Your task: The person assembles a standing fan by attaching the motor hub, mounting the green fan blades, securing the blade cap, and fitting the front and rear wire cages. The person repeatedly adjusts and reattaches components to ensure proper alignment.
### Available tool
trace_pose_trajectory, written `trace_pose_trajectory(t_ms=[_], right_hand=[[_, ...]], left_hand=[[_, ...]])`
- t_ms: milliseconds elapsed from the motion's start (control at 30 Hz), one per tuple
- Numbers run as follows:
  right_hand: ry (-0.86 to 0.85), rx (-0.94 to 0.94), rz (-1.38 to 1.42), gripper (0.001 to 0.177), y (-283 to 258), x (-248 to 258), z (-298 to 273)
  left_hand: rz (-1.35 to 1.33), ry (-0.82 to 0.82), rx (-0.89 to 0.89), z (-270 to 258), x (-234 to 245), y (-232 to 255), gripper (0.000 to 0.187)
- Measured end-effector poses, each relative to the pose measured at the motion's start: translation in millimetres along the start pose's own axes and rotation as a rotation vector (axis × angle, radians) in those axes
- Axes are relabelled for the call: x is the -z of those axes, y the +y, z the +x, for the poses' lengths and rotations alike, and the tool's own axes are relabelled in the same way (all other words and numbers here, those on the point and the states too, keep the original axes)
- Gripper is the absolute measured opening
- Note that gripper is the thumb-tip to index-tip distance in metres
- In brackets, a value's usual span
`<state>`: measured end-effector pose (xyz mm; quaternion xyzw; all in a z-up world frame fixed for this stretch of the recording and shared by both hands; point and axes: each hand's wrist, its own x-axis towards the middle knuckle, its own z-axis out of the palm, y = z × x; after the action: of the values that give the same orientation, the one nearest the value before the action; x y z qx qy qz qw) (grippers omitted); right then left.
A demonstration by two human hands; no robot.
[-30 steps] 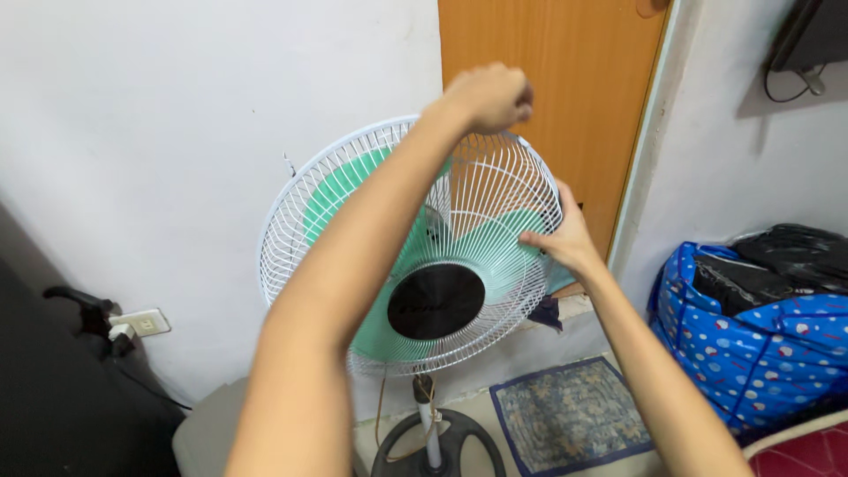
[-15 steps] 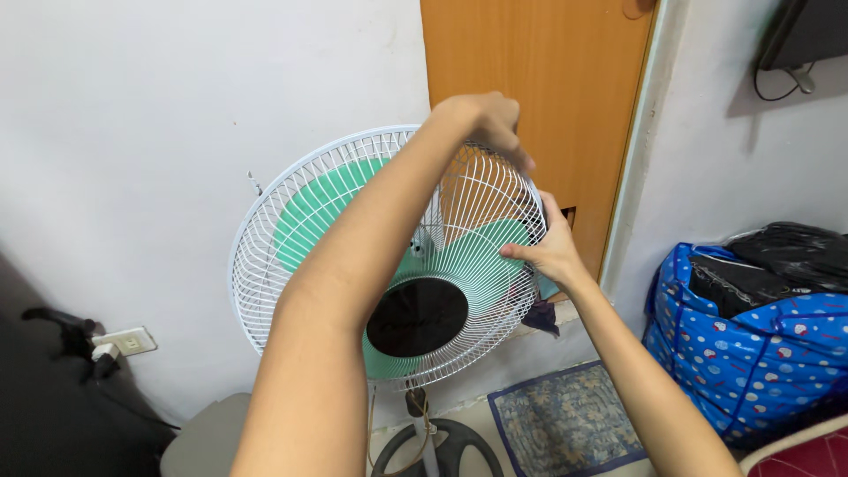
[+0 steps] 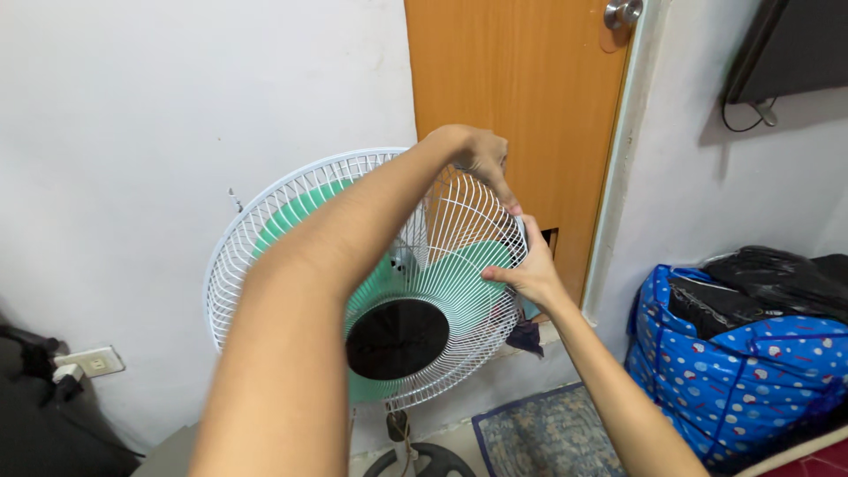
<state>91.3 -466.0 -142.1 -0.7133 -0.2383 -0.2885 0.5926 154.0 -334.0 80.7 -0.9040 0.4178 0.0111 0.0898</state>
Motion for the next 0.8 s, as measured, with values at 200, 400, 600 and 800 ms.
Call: trace_pose_trajectory(t_ms=[200, 400, 600, 800], right_hand=[[0.017, -0.034, -0.045, 0.104, -3.4, 0.6, 0.2], [0.02, -0.019, -0.034, 0.104, -6.5, -1.3, 2.5], [0.037, -0.027, -0.075, 0.103, -3.6, 0.1, 1.7], [0.005, -0.002, -0.196, 0.1, -3.3, 8.1, 5.4]], left_hand=[[-0.186, -0.023, 0.147, 5.4, -1.0, -1.2, 0.062], [-0.261, 0.133, 0.233, 14.6, -2.3, -15.9, 0.059], [0.202, 0.308, -0.028, -2.2, 18.1, -7.9, 0.036], [0.361, 1.018, -0.169, -83.3, 7.6, 20.1, 0.036]])
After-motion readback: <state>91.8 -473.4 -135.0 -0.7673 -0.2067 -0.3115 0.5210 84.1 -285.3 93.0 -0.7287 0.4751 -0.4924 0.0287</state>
